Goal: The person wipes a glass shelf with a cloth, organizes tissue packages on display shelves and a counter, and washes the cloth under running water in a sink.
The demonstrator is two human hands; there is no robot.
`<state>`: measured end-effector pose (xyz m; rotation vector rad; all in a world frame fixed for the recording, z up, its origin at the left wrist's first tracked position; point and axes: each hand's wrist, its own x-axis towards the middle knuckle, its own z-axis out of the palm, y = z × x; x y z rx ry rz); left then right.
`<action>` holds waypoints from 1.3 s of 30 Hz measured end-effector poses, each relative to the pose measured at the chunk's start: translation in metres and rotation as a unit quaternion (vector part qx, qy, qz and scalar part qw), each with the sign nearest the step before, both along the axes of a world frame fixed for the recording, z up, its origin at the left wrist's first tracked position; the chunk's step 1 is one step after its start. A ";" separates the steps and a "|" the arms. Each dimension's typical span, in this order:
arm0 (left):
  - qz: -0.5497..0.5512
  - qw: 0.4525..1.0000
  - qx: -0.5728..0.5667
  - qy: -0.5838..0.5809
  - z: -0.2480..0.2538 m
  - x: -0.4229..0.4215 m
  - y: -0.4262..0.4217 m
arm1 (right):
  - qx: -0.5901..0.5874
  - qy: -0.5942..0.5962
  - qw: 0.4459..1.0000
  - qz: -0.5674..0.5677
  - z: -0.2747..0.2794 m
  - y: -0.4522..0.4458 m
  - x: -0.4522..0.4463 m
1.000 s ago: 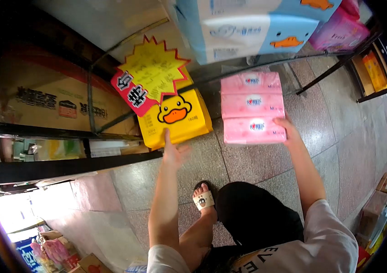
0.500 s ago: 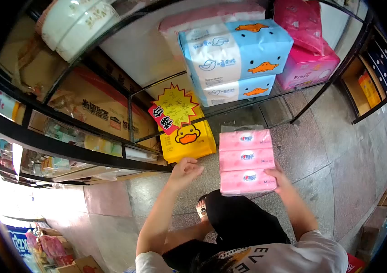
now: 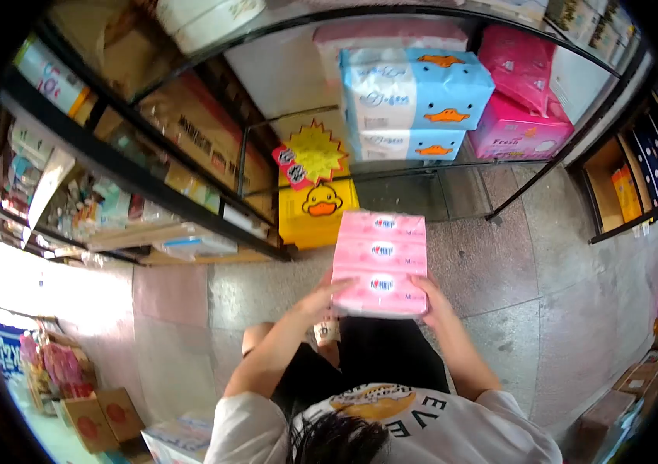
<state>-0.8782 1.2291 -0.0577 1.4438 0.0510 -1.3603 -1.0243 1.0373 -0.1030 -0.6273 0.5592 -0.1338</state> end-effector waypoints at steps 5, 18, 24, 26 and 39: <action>0.084 0.996 -0.018 0.019 -0.027 0.010 -0.004 | -0.047 0.077 0.993 0.075 0.005 -0.017 0.009; 0.277 0.953 0.009 -0.122 -0.043 0.111 0.003 | -0.098 0.247 0.962 0.058 -0.050 -0.036 -0.098; 0.224 0.966 -0.093 -0.089 -0.100 0.210 0.019 | -0.103 0.284 0.953 0.038 -0.021 -0.029 -0.104; 0.263 0.958 -0.078 -0.089 -0.072 0.197 0.020 | -0.130 0.289 0.948 0.037 -0.017 -0.032 -0.107; 0.058 0.525 -0.285 -0.800 0.304 0.010 0.081 | -0.669 0.121 0.732 -0.031 0.076 -0.132 0.004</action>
